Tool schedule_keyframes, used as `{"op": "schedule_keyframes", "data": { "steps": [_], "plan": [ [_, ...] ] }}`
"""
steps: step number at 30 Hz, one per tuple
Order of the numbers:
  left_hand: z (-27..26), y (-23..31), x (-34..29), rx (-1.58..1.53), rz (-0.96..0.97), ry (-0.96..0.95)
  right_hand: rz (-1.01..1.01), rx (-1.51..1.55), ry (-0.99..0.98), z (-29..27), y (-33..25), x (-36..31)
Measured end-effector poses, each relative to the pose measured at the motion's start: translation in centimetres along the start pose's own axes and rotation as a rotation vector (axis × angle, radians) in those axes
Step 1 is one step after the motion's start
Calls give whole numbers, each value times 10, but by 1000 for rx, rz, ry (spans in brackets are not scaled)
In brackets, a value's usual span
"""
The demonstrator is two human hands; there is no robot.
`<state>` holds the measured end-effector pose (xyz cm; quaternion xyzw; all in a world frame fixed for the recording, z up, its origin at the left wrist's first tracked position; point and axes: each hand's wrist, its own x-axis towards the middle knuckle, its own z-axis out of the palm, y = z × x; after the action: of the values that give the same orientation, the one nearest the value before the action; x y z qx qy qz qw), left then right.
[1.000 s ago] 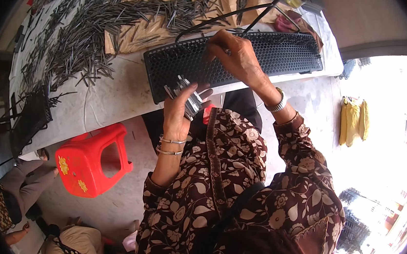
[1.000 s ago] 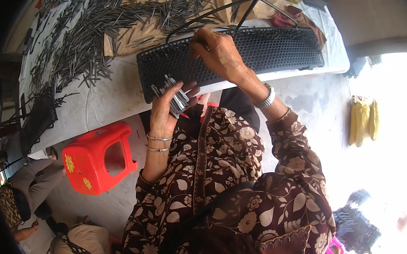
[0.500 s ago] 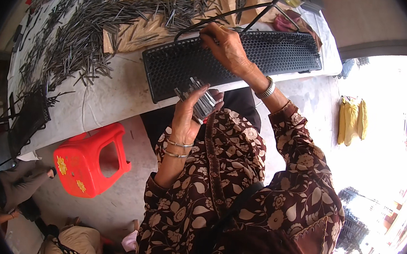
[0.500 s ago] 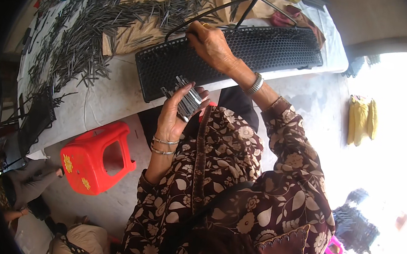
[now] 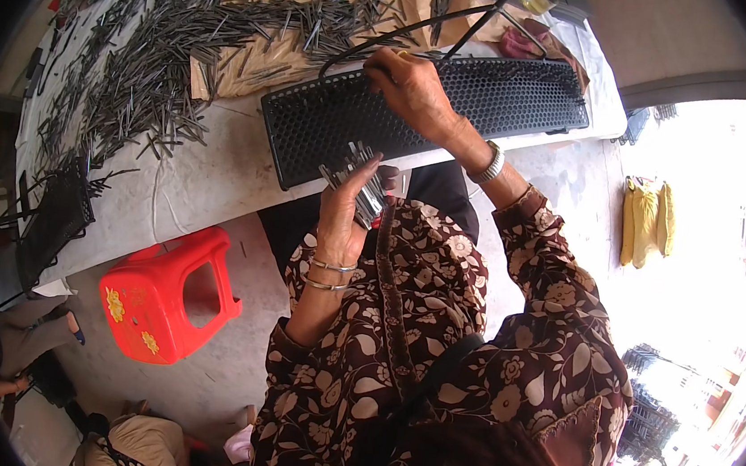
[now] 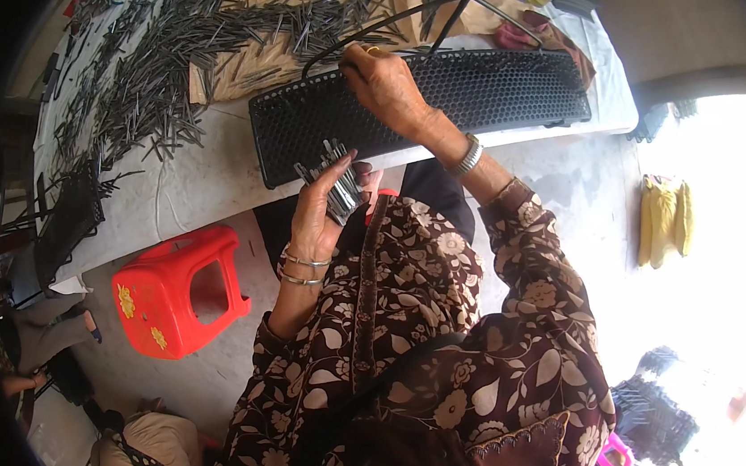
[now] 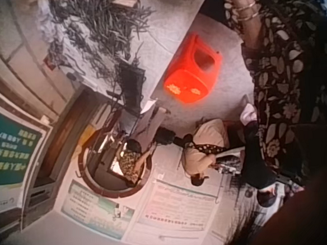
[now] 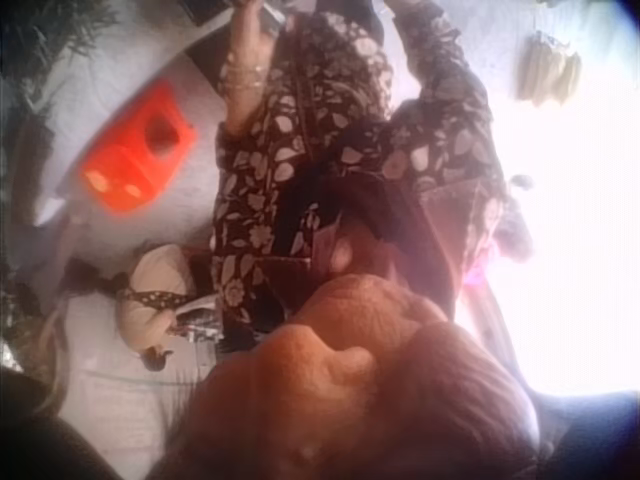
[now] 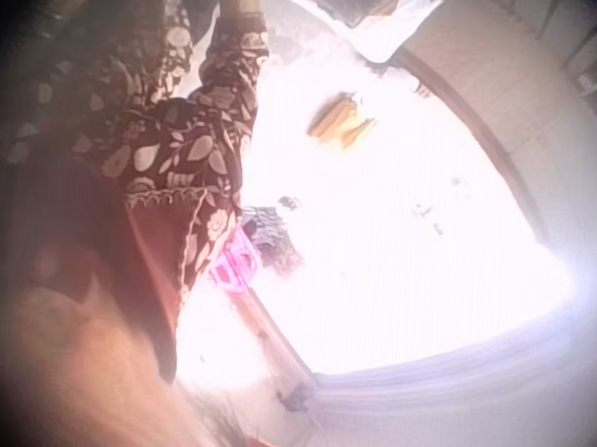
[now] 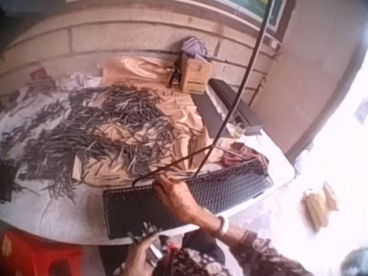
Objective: The person sorts and organizes small metal rods on a workbench by hand.
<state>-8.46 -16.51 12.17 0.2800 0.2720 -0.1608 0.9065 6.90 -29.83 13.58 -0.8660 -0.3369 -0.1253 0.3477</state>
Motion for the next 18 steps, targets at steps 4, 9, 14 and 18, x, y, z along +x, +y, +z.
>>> {"op": "schedule_keyframes", "data": {
  "steps": [4, 9, 14, 18],
  "plan": [
    [-2, -1, 0, 16, 15, -10, 6, 31, -41, -3, -2, 5],
    [2, 0, -3, 30, 15, -12, -41, 8, -84, -6, 1, 8],
    [3, 2, -5, 32, 15, -13, -108, -26, -132, -10, 2, 13],
    [4, 3, -8, 42, 30, 11, -169, -69, -139, -10, 3, 13]
  ]
}}
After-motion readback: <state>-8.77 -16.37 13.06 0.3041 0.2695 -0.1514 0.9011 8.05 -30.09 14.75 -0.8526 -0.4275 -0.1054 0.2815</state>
